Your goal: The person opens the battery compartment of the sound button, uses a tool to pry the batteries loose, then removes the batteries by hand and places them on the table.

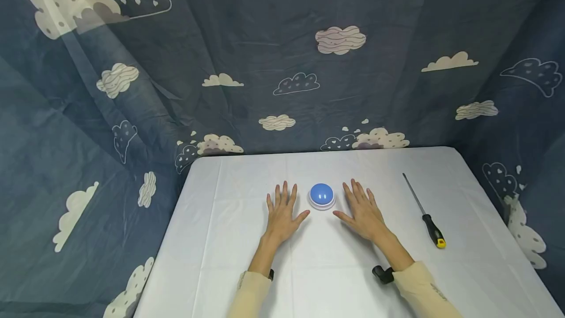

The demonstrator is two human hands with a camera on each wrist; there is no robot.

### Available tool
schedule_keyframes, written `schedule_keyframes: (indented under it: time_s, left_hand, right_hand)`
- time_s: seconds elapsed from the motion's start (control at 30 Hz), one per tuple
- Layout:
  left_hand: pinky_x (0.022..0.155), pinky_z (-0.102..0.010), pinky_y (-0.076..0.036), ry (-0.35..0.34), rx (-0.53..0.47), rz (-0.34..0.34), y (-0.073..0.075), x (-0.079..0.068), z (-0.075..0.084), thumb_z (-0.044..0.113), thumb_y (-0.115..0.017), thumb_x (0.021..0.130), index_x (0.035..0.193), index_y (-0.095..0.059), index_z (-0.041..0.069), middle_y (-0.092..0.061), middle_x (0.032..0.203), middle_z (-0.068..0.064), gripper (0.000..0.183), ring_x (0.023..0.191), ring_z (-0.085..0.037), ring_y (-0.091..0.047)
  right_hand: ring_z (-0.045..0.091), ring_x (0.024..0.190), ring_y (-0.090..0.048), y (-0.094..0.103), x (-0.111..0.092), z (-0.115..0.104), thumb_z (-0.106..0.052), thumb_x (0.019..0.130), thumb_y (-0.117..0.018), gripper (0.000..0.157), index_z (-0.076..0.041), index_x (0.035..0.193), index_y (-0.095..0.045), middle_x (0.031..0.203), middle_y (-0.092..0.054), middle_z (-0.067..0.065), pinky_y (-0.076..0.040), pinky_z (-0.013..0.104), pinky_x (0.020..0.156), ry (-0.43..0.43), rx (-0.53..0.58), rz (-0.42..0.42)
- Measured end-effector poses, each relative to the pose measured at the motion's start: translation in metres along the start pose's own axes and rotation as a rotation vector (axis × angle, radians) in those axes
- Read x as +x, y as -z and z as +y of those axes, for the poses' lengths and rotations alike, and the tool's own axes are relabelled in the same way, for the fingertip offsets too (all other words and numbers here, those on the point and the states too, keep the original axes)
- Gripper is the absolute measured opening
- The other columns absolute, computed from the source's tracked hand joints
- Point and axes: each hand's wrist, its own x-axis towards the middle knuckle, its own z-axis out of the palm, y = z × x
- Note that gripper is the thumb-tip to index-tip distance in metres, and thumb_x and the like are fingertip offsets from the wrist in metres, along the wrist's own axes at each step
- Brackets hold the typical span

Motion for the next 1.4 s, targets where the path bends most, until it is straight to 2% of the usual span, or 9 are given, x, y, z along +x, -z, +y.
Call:
schedule_keyframes:
  time_s: [0.4,0.7,1.03,1.23,1.4]
  left_hand:
    - [0.126,-0.071,-0.011,-0.068,-0.008,-0.042,-0.016,0.018,0.013,0.054,-0.055,0.103,0.166,-0.021,0.016,-0.013,0.173,-0.02,0.082,0.16,-0.047,-0.012]
    - [0.127,-0.068,-0.015,-0.103,0.065,-0.071,-0.027,0.033,0.022,0.044,-0.053,0.105,0.167,-0.019,0.019,-0.019,0.172,-0.019,0.075,0.159,-0.046,-0.018]
    - [0.126,-0.068,-0.016,-0.107,0.062,-0.093,-0.024,0.037,0.032,0.041,-0.053,0.104,0.167,-0.021,0.02,-0.024,0.171,-0.02,0.073,0.159,-0.045,-0.018]
    - [0.126,-0.068,-0.018,-0.114,0.072,-0.101,-0.028,0.039,0.032,0.039,-0.053,0.105,0.166,-0.021,0.019,-0.025,0.17,-0.02,0.072,0.158,-0.045,-0.02]
    - [0.125,-0.069,-0.017,-0.107,0.035,-0.114,-0.029,0.041,0.032,0.037,-0.054,0.105,0.167,-0.021,0.019,-0.026,0.17,-0.018,0.072,0.158,-0.046,-0.022]
  right_hand:
    - [0.05,0.154,-0.027,-0.016,0.012,-0.013,-0.044,0.096,-0.069,0.088,0.002,0.16,-0.03,0.165,-0.025,0.032,-0.018,0.067,0.126,0.033,0.023,-0.02]
    - [0.049,0.153,-0.03,-0.027,0.023,-0.021,-0.042,0.097,-0.068,0.085,0.002,0.16,-0.031,0.165,-0.027,0.031,-0.022,0.068,0.125,0.039,0.031,-0.033]
    - [0.05,0.151,-0.035,-0.03,0.027,-0.025,-0.037,0.098,-0.068,0.079,0.002,0.159,-0.034,0.162,-0.033,0.033,-0.023,0.069,0.124,0.048,0.018,-0.018]
    - [0.05,0.149,-0.037,-0.03,0.027,-0.025,-0.03,0.099,-0.068,0.074,0.003,0.157,-0.036,0.16,-0.035,0.034,-0.024,0.07,0.122,0.055,0.042,-0.02]
    - [0.049,0.148,-0.039,-0.03,0.029,-0.025,-0.026,0.099,-0.067,0.072,0.005,0.157,-0.036,0.159,-0.038,0.033,-0.025,0.071,0.122,0.065,0.072,-0.037]
